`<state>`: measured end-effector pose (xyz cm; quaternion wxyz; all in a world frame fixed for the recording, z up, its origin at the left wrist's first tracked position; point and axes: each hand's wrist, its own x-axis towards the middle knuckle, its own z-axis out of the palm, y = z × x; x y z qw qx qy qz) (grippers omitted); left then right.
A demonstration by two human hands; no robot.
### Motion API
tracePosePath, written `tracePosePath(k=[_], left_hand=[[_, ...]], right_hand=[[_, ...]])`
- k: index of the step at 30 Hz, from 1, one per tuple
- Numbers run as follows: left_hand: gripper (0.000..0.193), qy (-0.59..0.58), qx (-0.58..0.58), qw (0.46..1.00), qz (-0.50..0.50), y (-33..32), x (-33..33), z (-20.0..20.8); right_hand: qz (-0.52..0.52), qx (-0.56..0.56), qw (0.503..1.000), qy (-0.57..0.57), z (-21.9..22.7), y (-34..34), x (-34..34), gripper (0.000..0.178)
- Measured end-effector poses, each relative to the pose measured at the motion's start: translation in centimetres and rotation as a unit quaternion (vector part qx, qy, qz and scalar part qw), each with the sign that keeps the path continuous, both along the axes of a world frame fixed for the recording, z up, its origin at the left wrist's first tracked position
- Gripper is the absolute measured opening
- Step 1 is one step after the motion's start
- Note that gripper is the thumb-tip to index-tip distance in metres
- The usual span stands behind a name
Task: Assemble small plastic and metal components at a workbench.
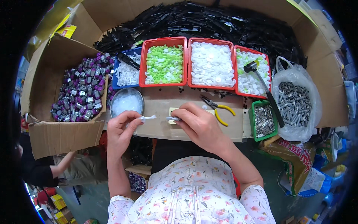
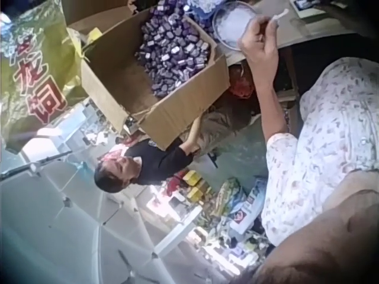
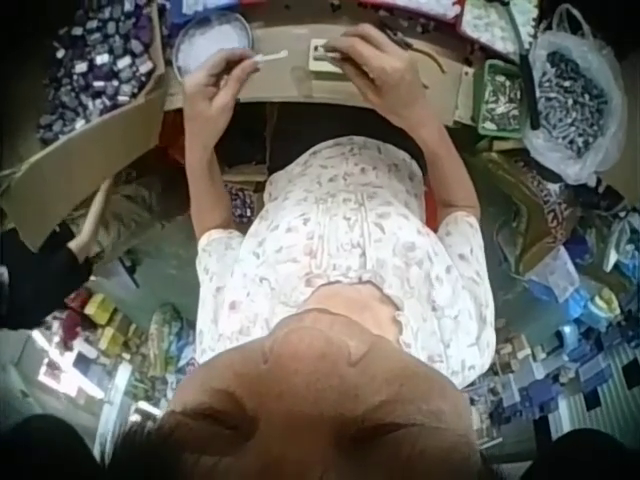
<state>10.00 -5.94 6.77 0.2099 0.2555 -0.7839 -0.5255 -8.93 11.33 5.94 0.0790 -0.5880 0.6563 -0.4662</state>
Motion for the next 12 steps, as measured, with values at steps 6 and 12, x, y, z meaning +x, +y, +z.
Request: tracePosePath(k=[6, 12], left_hand=[[0.01, 0.006, 0.017, 0.999, -0.05, 1.4, -1.6, -1.0], [0.012, -0.006, 0.035, 0.998, -0.06, 2.7, -3.2, -0.5]], right_hand=[[-0.005, 0.024, 1.0, 0.001, -0.2, 1.2, -0.3, 0.025], [-0.013, 0.014, 1.0, 0.013, -0.3, 2.2, -0.7, 0.026]])
